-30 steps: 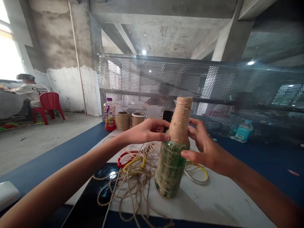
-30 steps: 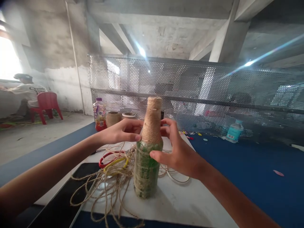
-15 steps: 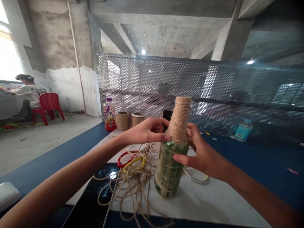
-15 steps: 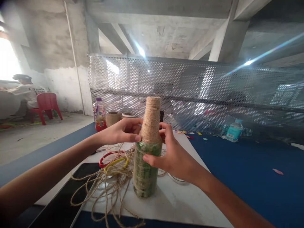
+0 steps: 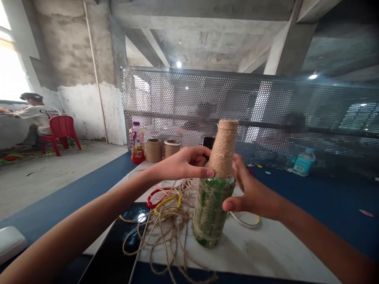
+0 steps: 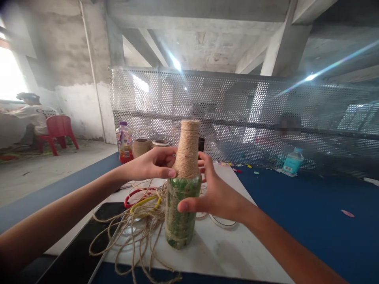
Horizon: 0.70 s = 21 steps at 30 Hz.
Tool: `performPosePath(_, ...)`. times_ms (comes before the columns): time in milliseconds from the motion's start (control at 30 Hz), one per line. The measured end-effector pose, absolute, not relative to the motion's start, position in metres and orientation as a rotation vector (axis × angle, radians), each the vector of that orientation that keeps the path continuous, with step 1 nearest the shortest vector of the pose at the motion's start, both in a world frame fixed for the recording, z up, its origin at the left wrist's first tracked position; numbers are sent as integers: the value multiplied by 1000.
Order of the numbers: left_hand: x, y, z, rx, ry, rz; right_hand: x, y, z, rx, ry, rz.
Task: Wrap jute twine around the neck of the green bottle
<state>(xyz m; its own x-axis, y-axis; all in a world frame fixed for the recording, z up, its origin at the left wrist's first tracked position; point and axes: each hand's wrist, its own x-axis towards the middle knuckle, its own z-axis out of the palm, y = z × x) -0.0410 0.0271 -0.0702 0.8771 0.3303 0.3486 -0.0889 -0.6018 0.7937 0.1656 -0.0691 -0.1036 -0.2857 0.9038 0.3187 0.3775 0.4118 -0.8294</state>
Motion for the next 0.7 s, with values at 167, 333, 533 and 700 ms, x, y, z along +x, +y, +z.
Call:
performPosePath(167, -44, 29, -68, 2236, 194, 555, 154, -73, -110, -1021, -1753, 912)
performPosePath(333, -43, 28, -68, 2242, 189, 564, 166, -67, -102, -774, -1889, 1100)
performPosePath(533, -44, 26, -68, 2273, 211, 585, 169, -71, -101, -987, -1960, 915)
performPosePath(700, -46, 28, -68, 2252, 219, 569, 155, -76, -108, -1103, -1797, 786)
